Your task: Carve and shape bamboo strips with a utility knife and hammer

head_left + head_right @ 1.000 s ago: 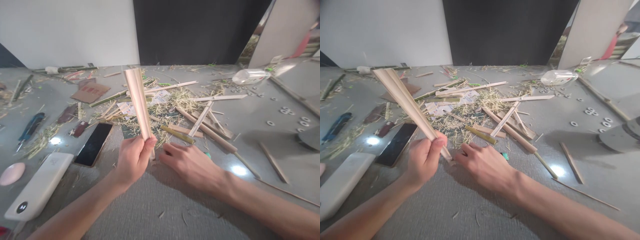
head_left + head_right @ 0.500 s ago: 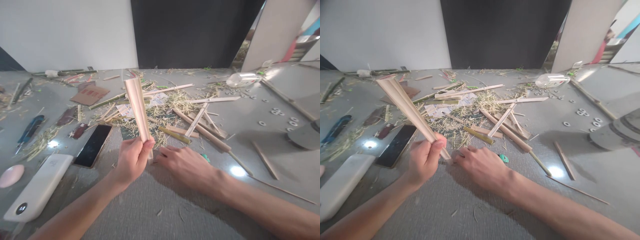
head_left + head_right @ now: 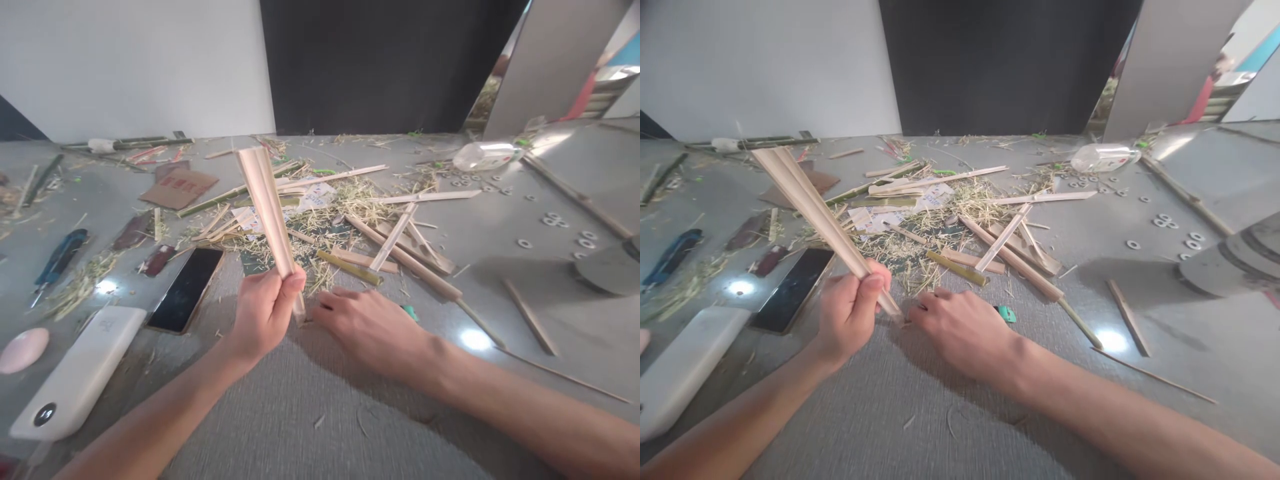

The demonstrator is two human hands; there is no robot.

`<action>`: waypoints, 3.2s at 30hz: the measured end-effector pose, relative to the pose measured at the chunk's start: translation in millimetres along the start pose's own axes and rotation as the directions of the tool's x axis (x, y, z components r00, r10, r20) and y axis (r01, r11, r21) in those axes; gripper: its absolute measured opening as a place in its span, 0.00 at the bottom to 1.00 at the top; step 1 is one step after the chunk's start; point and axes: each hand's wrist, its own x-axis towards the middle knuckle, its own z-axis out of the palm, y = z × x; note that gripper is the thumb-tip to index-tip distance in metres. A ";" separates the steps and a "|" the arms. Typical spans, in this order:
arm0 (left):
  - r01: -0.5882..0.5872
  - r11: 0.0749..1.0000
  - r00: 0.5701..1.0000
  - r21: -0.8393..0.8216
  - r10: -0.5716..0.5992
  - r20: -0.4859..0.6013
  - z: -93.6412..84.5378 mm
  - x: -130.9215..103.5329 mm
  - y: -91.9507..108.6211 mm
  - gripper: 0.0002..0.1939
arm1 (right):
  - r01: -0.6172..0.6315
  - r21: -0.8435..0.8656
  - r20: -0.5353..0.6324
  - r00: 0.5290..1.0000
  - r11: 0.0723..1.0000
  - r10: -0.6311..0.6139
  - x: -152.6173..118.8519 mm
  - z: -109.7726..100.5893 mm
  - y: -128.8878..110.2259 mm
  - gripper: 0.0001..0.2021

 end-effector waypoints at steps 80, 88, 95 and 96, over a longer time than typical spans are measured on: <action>0.687 0.599 0.723 -0.412 -0.503 0.474 22.8 -21.4 28.5 0.13 | 0.022 -0.160 -0.361 0.929 0.987 -0.079 -13.8 -38.6 41.7 0.10; 0.683 0.589 0.725 -0.432 -0.472 0.502 20.6 -16.7 32.3 0.12 | -0.001 -0.210 -0.408 0.909 0.978 -0.087 -16.6 -41.6 41.6 0.09; 0.683 0.575 0.723 -0.450 -0.449 0.525 19.2 -16.5 32.8 0.10 | -0.035 -0.202 -0.422 0.905 0.979 -0.055 -16.7 -45.0 42.6 0.12; 0.684 0.574 0.723 -0.450 -0.448 0.526 18.9 -16.6 32.9 0.10 | -0.041 -0.201 -0.429 0.902 0.979 -0.050 -16.6 -45.5 42.6 0.13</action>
